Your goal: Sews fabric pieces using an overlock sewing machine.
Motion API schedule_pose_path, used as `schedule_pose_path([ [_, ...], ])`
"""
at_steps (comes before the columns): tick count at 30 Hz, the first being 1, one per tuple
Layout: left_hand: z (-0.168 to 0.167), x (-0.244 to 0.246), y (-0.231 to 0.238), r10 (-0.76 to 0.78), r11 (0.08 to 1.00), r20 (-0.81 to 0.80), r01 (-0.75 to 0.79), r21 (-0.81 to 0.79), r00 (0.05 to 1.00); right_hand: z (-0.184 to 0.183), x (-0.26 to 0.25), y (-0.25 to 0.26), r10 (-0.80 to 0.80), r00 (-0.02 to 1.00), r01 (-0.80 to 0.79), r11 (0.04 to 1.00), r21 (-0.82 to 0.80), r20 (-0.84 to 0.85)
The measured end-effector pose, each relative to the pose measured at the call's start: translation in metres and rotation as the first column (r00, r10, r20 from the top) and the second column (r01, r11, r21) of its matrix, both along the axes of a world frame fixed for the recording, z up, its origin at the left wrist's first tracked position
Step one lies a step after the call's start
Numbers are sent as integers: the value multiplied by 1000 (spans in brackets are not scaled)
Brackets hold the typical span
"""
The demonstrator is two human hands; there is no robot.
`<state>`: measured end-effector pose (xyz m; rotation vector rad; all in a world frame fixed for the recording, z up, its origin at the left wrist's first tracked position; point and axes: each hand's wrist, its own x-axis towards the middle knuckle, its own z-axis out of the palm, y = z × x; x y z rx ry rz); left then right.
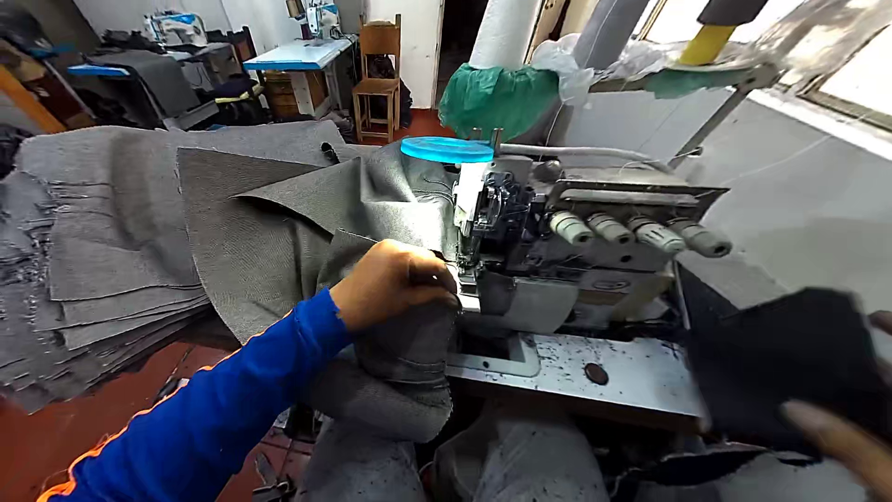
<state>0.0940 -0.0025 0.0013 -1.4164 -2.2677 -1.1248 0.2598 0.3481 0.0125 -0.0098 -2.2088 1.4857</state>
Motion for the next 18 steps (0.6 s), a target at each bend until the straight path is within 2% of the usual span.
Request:
schedule_pose_path([
  [2, 7, 8, -1, 13, 1000, 2, -13, 28, 1000, -30, 8, -46, 106, 992, -112, 990, -87, -64],
  [5, 20, 26, 1, -24, 998, 88, 19, 60, 996, -74, -18, -122, -14, 987, -12, 987, -162, -162],
  [6, 23, 31, 2, -36, 997, 112, 28, 65, 993, -79, -31, -144, -57, 978, 23, 986, -165, -200],
  [8, 25, 38, 5, -18, 998, 125, 11, 57, 992, -81, -52, -173, -31, 959, -24, 981, -190, -281],
  [12, 19, 38, 1, 91, 993, 155, -102, 65, 984, -73, -68, -202, 146, 920, -264, 916, -303, -363],
  [16, 19, 40, -4, 119, 986, 222, -142, 89, 968, -70, -69, -207, 207, 925, -347, 802, -487, -318],
  [18, 20, 40, 1, 152, 981, 227, -175, 83, 962, -76, -69, -203, 230, 920, -362, 807, -466, -316],
])
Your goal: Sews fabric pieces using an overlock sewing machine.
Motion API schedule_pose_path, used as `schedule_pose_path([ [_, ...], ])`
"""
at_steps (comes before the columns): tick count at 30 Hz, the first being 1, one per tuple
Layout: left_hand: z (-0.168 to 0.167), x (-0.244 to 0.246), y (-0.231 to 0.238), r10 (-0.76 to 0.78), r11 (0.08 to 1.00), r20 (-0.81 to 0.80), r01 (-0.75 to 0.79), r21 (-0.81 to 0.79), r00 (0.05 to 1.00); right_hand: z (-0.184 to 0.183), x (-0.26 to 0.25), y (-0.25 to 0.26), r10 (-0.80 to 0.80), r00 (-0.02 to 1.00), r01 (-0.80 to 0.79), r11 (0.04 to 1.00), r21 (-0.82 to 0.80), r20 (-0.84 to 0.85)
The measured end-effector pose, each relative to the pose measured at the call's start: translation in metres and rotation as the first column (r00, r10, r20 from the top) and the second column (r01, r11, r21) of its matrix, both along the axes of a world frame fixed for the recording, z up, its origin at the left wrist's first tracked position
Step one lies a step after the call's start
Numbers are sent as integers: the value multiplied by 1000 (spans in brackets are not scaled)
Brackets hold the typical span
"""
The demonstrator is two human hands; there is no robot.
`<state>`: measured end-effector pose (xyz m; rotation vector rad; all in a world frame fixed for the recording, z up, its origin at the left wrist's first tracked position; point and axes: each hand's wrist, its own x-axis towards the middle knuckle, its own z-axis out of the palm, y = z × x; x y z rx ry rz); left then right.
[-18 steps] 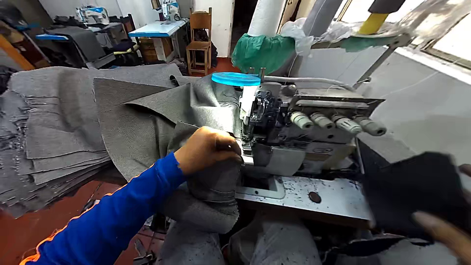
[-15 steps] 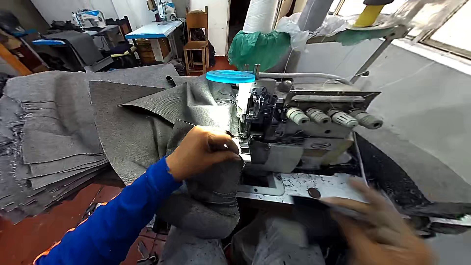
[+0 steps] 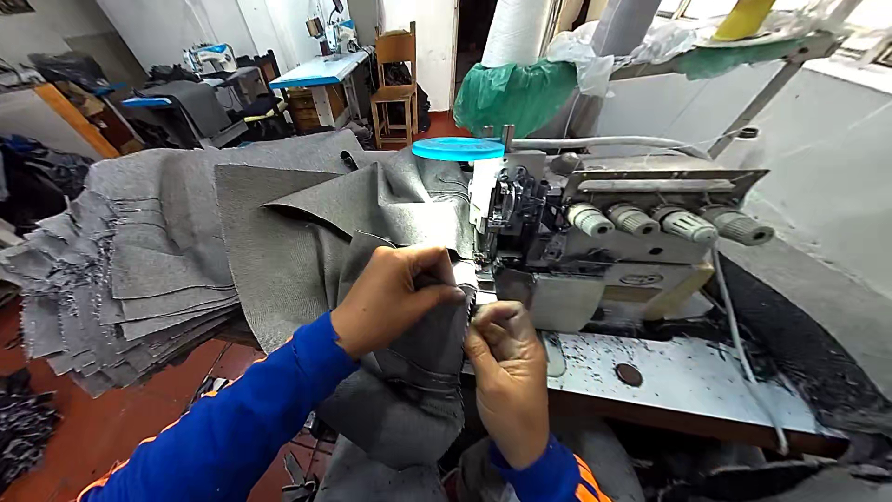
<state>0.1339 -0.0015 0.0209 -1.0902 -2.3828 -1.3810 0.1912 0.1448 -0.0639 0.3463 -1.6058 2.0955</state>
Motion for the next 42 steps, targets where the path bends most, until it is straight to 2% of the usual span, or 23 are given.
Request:
schedule_pose_path([
  [2, -2, -6, 7, 69, 997, -38, -69, -18, 997, -13, 4, 1, 39, 999, -41, 988, 147, 15],
  [3, -8, -13, 10, 118, 992, -88, -122, -43, 989, -22, 8, -3, 87, 994, -99, 976, 193, 73],
  [5, -31, -25, 17, 210, 969, -200, -230, -88, 957, -42, 18, -15, 164, 953, -215, 959, 184, 256],
  [7, -51, -27, 23, 288, 932, -420, -352, -83, 861, -53, 25, -20, 153, 922, -226, 958, 174, 355],
  [9, -58, -13, 27, 269, 888, -619, -439, -138, 738, -59, 32, -14, 118, 952, -181, 960, 212, 281],
  [11, -64, 8, 32, 239, 857, -681, -480, -187, 692, -63, 42, -3, 50, 980, -108, 947, 302, 194],
  [14, -68, 24, 43, 223, 817, -675, -513, -264, 703, -60, 43, 12, -28, 994, -14, 923, 385, 103],
  [16, -66, 19, 48, 221, 828, -622, -481, -287, 752, -55, 34, 18, -41, 998, 17, 925, 380, 54],
  [18, -58, 9, 48, 212, 866, -541, -413, -282, 814, -45, 27, 21, -11, 997, -12, 951, 309, 74],
  [21, -35, 6, 39, 184, 898, -441, -333, -289, 878, -32, 19, 26, 139, 978, -159, 979, 129, 154],
  [23, -24, 20, 32, 150, 908, -446, -302, -291, 882, -28, 13, 30, 216, 965, -224, 973, 45, 150],
  [29, -23, 62, 21, 2, 925, -569, -218, -312, 822, -27, 5, 31, 232, 967, -227, 972, -55, 105],
  [31, -33, 62, 16, -61, 904, -620, -220, -367, 782, -29, 5, 26, 203, 973, -203, 979, -10, 107],
  [37, -52, 32, -3, -197, 828, -653, -232, -510, 732, -29, 5, 10, -59, 994, 35, 968, 247, 88],
  [39, -50, 20, -4, -213, 841, -663, -211, -498, 717, -27, -1, 11, -138, 988, 107, 932, 347, 67],
  [42, -47, 1, -2, -215, 876, -658, -156, -457, 721, -14, -14, 16, -281, 958, 210, 821, 530, 55],
])
